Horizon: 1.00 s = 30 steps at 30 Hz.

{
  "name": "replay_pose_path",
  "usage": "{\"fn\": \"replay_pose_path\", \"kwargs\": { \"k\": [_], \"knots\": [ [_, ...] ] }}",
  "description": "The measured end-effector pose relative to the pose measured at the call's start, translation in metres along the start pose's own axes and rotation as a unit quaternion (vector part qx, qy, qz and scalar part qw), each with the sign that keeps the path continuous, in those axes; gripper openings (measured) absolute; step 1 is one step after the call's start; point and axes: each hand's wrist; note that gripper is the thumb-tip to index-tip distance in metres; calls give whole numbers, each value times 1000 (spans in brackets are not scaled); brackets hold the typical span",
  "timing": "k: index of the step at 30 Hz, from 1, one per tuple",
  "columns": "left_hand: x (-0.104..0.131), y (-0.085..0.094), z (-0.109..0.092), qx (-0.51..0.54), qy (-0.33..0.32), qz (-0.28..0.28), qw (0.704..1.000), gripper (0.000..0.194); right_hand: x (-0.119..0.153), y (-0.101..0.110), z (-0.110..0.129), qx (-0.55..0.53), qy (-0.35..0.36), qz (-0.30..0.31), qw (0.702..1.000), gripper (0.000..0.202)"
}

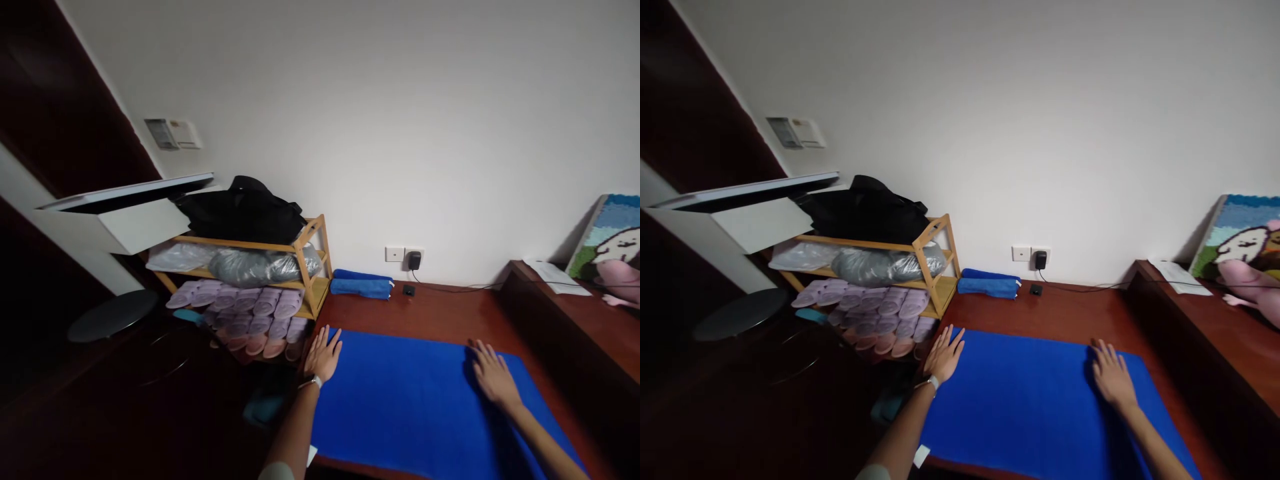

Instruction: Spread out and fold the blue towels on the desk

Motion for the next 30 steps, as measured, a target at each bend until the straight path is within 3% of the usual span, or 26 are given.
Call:
{"fn": "replay_pose_path", "kwargs": {
  "k": [5,7,9,11,13,19,22,25,30],
  "knots": [
    [1,2,-3,10,11,7,1000,53,3,54,141,-103,213,-37,971,63],
    [0,3,-2,6,11,9,1000,52,3,65,172,-123,255,-10,959,63],
    [-1,3,-2,1,10,9,1000,52,1,67,177,-126,260,13,957,64],
    [-2,2,-1,-2,10,7,1000,52,-1,59,156,-117,241,19,963,65],
    [-3,1,1,-2,9,5,1000,53,1,43,115,-103,210,16,972,64],
    [-6,-1,3,0,4,5,1000,53,10,-17,-60,-41,61,46,996,66],
    [-7,-2,6,-11,3,5,1000,53,11,-32,-121,-22,21,71,997,70],
    [-9,-2,9,-25,1,5,1000,53,11,-37,-141,-35,13,65,997,70],
    [-13,-1,11,-59,-9,8,998,55,12,-38,-134,-87,-29,13,996,73]
  ]
}}
Point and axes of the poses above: each hand's wrist, its own x-axis away from the middle knuckle, its own y-axis out of the back of the hand, z = x × y, and after that the axes turned 14 degrees about x, right-handed
